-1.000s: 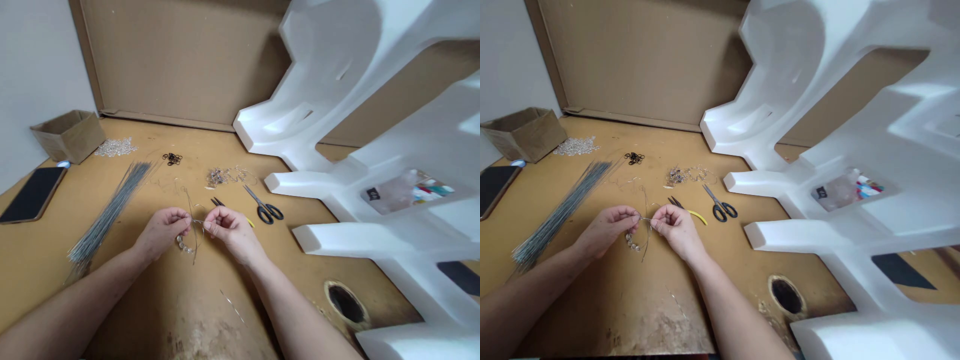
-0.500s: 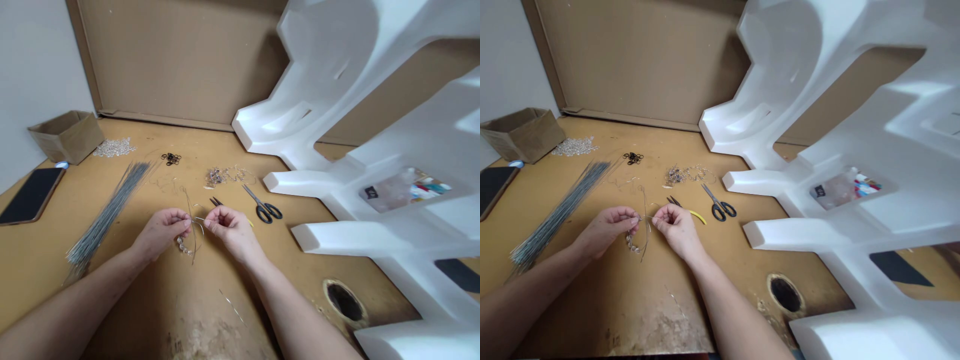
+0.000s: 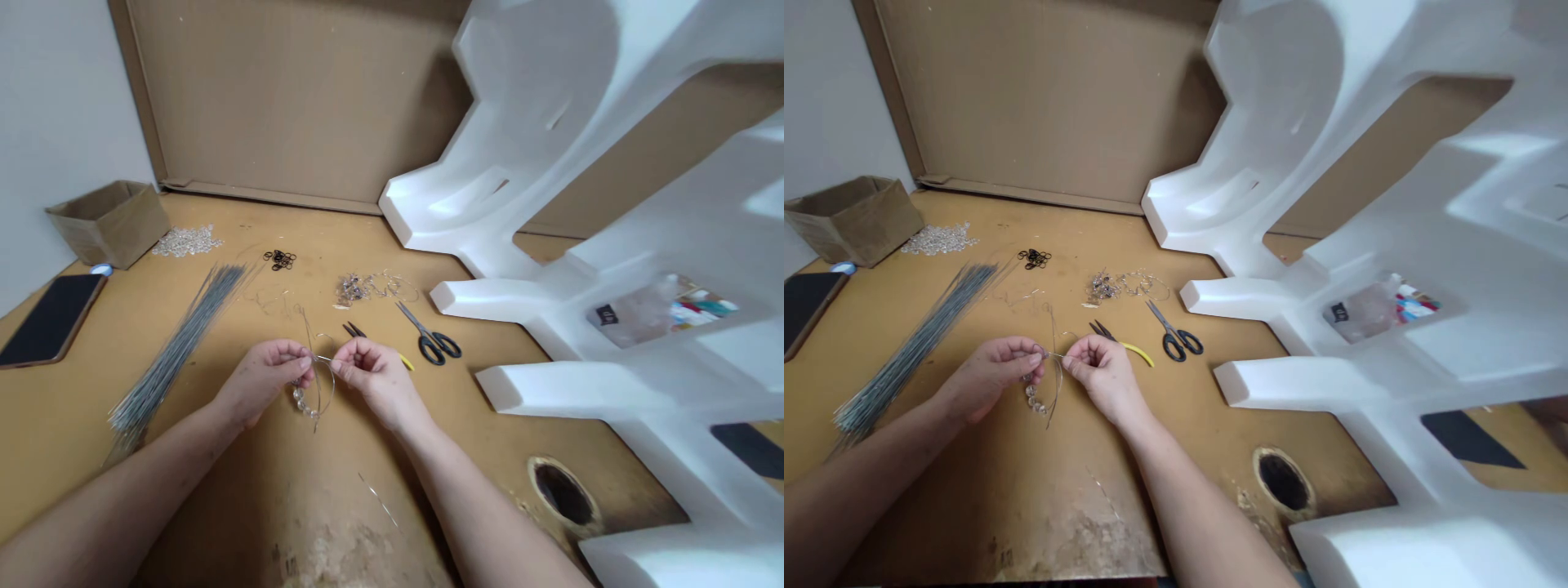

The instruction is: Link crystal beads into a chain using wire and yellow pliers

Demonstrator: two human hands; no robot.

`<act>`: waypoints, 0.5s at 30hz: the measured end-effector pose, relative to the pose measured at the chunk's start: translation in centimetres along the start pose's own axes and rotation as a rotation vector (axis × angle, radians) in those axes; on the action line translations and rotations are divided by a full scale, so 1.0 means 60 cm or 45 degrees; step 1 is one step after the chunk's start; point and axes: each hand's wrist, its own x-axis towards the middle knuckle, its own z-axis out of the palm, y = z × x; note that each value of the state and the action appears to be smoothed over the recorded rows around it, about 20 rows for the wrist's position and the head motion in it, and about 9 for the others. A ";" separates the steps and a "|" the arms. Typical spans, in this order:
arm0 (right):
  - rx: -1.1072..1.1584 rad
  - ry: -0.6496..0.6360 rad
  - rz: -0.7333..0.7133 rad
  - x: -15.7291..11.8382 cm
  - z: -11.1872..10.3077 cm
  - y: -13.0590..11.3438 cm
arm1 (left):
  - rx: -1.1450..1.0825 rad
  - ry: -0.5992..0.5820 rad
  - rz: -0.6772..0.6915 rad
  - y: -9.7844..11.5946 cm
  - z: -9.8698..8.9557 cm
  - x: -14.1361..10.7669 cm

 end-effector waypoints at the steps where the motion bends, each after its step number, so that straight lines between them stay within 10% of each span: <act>1: 0.001 0.001 0.005 0.000 0.000 0.000 | -0.005 -0.004 0.000 0.000 0.000 0.000; 15: 0.019 -0.016 -0.018 0.000 0.001 0.004 | -0.038 -0.015 -0.023 0.001 0.002 -0.002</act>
